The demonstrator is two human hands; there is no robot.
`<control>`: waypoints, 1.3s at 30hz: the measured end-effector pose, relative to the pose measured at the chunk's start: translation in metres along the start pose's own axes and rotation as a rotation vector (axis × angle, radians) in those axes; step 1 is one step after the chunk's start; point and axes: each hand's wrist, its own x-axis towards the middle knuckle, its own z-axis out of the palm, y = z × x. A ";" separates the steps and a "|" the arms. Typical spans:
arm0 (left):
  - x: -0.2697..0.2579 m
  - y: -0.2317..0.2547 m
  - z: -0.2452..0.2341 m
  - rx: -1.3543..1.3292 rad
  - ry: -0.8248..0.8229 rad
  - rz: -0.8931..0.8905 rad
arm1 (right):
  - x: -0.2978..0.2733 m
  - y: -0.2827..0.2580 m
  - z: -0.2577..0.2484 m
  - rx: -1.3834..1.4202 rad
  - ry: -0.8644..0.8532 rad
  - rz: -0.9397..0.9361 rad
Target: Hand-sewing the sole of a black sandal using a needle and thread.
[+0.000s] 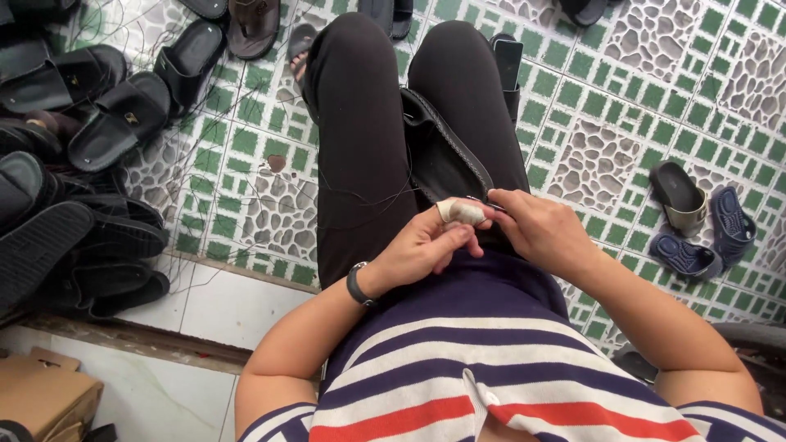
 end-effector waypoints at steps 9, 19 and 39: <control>0.016 -0.013 -0.010 0.401 0.175 0.001 | -0.011 0.000 0.017 -0.102 0.255 -0.095; 0.023 0.019 0.005 0.821 0.022 0.311 | -0.038 -0.015 -0.090 -0.509 -0.604 0.224; -0.009 0.067 -0.021 0.936 0.324 0.247 | -0.027 0.066 0.019 1.667 -0.288 -0.037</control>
